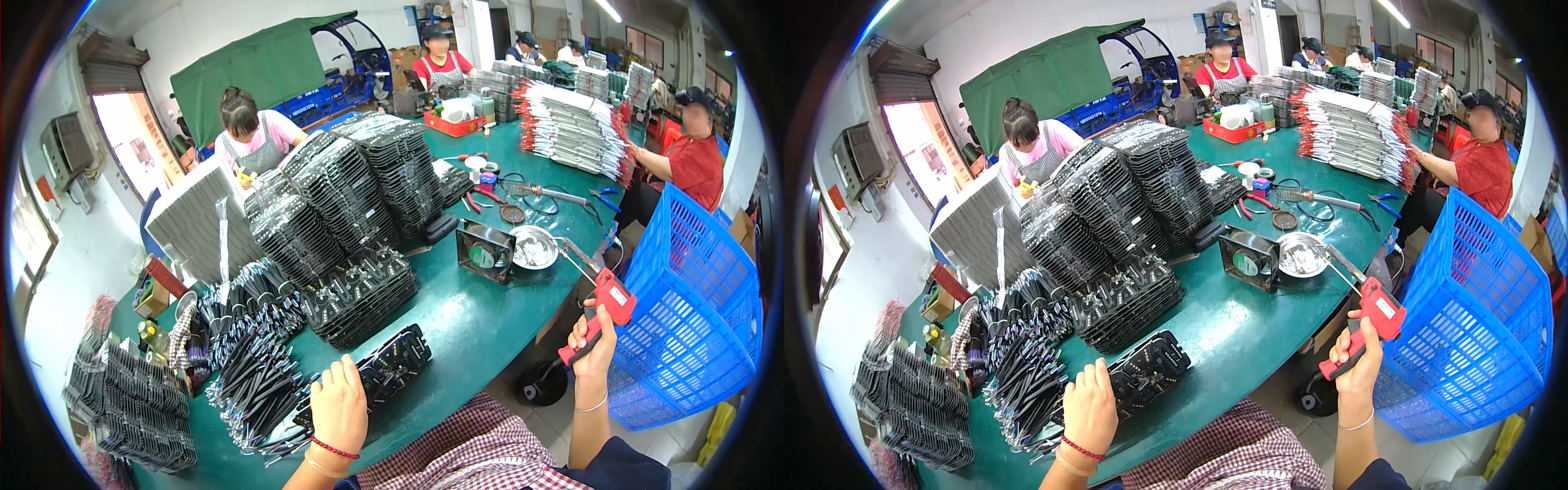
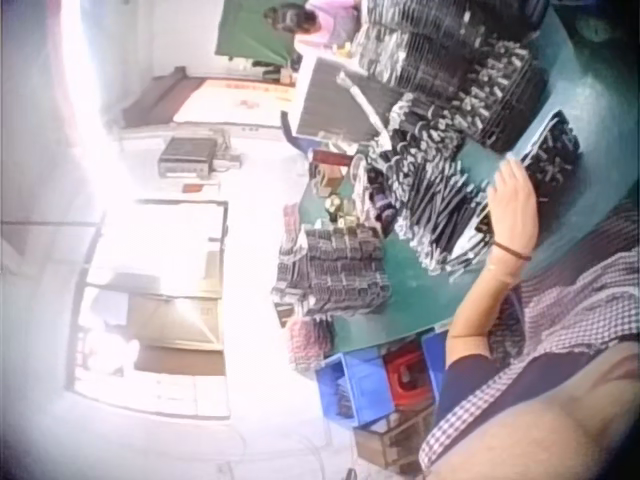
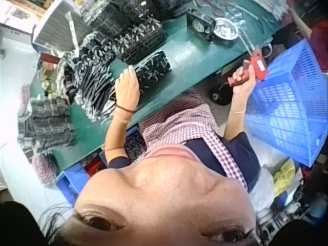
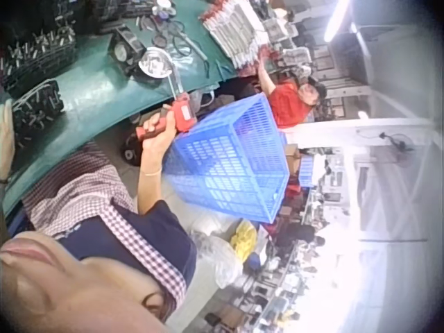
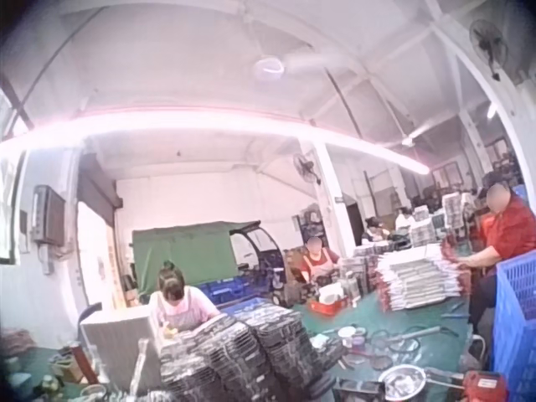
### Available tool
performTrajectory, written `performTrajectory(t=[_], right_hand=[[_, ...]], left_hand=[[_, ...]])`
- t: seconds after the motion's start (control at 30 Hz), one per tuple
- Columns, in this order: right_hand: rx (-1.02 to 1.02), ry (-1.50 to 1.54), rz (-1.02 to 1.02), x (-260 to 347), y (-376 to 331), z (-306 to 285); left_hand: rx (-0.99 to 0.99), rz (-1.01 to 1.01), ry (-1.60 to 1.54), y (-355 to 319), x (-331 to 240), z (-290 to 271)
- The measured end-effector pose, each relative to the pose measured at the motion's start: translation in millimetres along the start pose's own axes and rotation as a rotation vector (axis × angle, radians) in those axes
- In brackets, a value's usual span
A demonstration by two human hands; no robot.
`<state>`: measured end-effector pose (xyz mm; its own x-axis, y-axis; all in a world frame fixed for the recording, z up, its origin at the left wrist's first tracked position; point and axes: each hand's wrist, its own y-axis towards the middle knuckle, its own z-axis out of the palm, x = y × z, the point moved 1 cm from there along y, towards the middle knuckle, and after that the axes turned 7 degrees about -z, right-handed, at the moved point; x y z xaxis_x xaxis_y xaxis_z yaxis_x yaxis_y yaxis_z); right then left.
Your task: The person solders wires onto a circuit board using a soldering tool, places the finished board into a bin, and then solders wires onto another circuit board.
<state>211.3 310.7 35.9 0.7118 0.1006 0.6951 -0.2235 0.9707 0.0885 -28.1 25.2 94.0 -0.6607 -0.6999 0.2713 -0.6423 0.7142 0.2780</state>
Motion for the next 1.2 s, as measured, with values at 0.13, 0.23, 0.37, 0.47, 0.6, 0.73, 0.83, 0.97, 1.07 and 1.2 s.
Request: performTrajectory(t=[0.13,0.23,0.37,0.47,0.6,0.73,0.83,0.97,1.07,1.2], right_hand=[[0.005,0.004,-0.001,2,1,-3],[-0.012,0.005,0.009,2,1,-4],[-0.014,0.018,-0.012,1,1,-3],[-0.009,0.011,0.003,0,1,-4],[0.004,-0.003,0.027,-2,1,-6],[-0.024,-0.004,-0.001,-3,1,-8],[-0.02,0.016,-0.018,-5,0,-6],[-0.025,-0.008,0.035,-12,-1,0],[0.0,-0.001,0.068,-17,-1,6],[0.028,0.018,0.103,-23,-2,13]], left_hand=[[0.021,-0.011,-0.068,0,0,2],[0.047,-0.01,-0.196,2,2,5],[-0.099,0.02,-0.334,7,6,8],[-0.057,0.032,-0.365,10,6,12],[-0.103,-0.002,-0.43,12,4,14],[-0.088,-0.01,-0.41,9,-3,10],[-0.094,-0.009,-0.33,5,-7,5],[-0.118,0.02,-0.327,7,-11,4],[-0.084,0.0,-0.309,10,-13,5],[-0.105,-0.011,-0.295,7,-17,4]])
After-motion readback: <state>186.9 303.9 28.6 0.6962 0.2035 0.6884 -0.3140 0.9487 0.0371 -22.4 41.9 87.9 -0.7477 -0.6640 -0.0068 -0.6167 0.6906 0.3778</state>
